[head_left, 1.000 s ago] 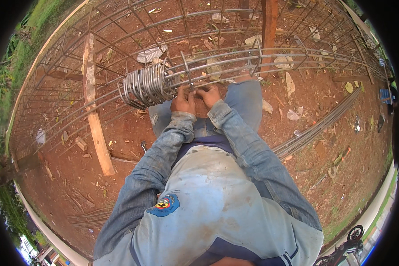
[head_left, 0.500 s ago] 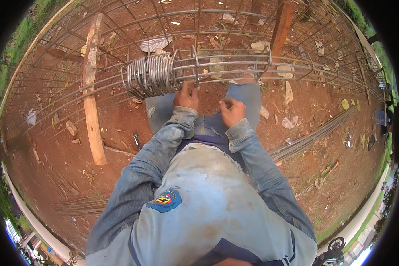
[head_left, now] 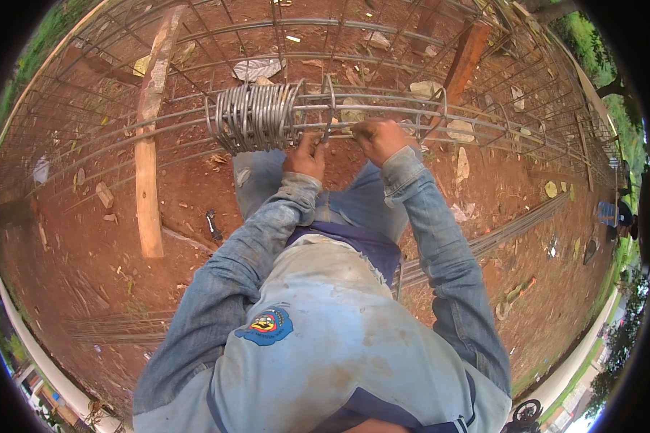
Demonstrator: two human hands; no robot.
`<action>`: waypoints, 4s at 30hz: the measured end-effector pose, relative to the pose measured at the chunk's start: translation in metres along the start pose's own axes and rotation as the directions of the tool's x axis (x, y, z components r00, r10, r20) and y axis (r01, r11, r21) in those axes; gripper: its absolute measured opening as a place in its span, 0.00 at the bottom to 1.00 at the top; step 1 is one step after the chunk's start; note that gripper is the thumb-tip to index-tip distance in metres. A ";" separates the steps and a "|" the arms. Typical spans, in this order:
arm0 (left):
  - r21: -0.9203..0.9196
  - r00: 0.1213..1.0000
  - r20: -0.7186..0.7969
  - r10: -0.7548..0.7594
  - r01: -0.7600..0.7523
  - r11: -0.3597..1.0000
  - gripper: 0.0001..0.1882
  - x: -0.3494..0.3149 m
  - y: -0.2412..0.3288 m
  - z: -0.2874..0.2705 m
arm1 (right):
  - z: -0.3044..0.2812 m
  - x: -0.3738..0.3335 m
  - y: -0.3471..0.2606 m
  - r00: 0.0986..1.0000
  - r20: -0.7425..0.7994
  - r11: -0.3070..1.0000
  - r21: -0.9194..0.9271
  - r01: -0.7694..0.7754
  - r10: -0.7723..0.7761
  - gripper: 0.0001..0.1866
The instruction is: The person assembles a metal frame by bending and securing metal rods with wire. They use pliers to twist the wire around the frame, ensuring the structure is stable.
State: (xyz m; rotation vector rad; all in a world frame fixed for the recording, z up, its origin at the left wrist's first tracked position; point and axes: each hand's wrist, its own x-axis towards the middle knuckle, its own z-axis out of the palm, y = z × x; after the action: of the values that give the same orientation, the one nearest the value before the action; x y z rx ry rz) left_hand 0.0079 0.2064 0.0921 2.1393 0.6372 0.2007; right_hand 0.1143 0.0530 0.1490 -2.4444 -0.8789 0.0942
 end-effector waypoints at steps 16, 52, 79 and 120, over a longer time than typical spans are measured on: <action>-0.074 0.986 -0.145 0.077 -0.089 0.993 0.14 -0.001 -0.007 0.001 | 0.013 0.016 0.012 0.920 -0.075 0.921 -0.107 0.376 -0.384 0.10; -0.256 0.983 -0.135 0.129 -0.160 0.953 0.18 -0.003 -0.022 0.012 | 0.016 0.023 0.024 0.855 0.148 0.818 -0.248 0.519 -0.497 0.15; -0.895 0.958 -0.023 -0.286 0.108 0.432 0.17 0.002 -0.001 0.034 | 0.018 0.033 -0.010 0.869 0.223 0.818 -0.298 0.491 -0.441 0.20; -0.857 0.975 0.079 -0.207 0.172 0.486 0.15 0.010 -0.039 0.040 | 0.035 0.026 0.000 0.975 0.111 0.980 -0.020 0.197 -0.193 0.15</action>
State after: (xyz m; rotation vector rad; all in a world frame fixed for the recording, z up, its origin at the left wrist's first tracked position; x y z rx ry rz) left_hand 0.0170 0.2021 0.0361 1.0610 0.6052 0.3497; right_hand 0.1259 0.0851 0.1220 -2.3852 -1.1719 0.1445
